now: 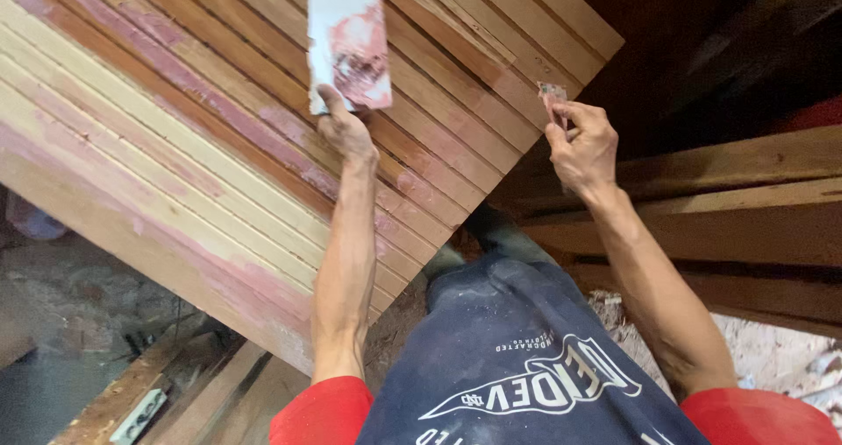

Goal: The person uses a putty knife to apply pink filler to the gaps between wooden slats on a large board. They repeatedly scoop filler from a larger trowel held in the left hand and spread it into the seams with the right hand.

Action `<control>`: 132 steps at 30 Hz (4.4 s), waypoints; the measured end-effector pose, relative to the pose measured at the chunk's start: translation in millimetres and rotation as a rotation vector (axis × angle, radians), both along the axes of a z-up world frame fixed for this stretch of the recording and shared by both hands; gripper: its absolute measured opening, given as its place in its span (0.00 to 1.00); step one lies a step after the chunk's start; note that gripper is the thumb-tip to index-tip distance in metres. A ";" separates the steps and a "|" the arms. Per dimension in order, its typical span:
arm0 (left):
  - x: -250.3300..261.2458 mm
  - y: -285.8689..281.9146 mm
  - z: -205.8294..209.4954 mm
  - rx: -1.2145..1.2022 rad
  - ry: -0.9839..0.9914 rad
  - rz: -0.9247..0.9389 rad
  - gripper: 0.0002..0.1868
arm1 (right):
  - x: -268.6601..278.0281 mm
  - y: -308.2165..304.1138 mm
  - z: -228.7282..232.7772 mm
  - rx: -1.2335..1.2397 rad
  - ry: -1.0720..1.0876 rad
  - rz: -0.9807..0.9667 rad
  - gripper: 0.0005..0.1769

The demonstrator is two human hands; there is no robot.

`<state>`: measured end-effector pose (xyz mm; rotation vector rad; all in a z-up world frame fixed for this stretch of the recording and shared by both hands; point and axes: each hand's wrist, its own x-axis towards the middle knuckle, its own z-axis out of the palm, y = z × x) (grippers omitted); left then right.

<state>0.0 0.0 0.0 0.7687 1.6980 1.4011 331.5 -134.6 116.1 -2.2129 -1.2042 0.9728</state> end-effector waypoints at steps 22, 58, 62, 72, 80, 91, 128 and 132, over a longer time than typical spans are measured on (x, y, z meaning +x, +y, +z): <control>-29.0 98.2 -54.9 -0.103 0.125 0.065 0.43 | -51.1 62.6 -36.9 0.067 -0.263 -0.099 0.12; 7.1 92.7 -21.8 -0.271 0.599 0.172 0.47 | -46.9 38.7 -29.1 0.038 -0.267 -0.143 0.15; 11.4 99.1 -19.2 -0.428 0.598 0.185 0.47 | -24.7 70.5 -17.8 -0.013 -0.345 0.058 0.17; 12.3 95.6 -16.3 -0.218 0.623 0.176 0.49 | -13.5 59.2 -5.7 -0.109 -0.330 0.178 0.20; 11.0 95.4 -14.6 -0.388 0.634 0.170 0.48 | -110.6 103.6 -71.3 0.299 -0.352 -0.164 0.19; 9.6 93.1 -14.9 -0.288 0.623 0.156 0.47 | -116.3 116.1 -62.1 0.239 -0.323 -0.209 0.16; 9.9 88.4 -12.4 -0.322 0.551 0.090 0.46 | -35.6 179.6 -5.2 -0.095 -0.637 0.798 0.22; 12.3 93.6 -10.4 -0.403 0.519 0.104 0.44 | -24.4 159.6 2.3 -0.329 -0.698 0.845 0.25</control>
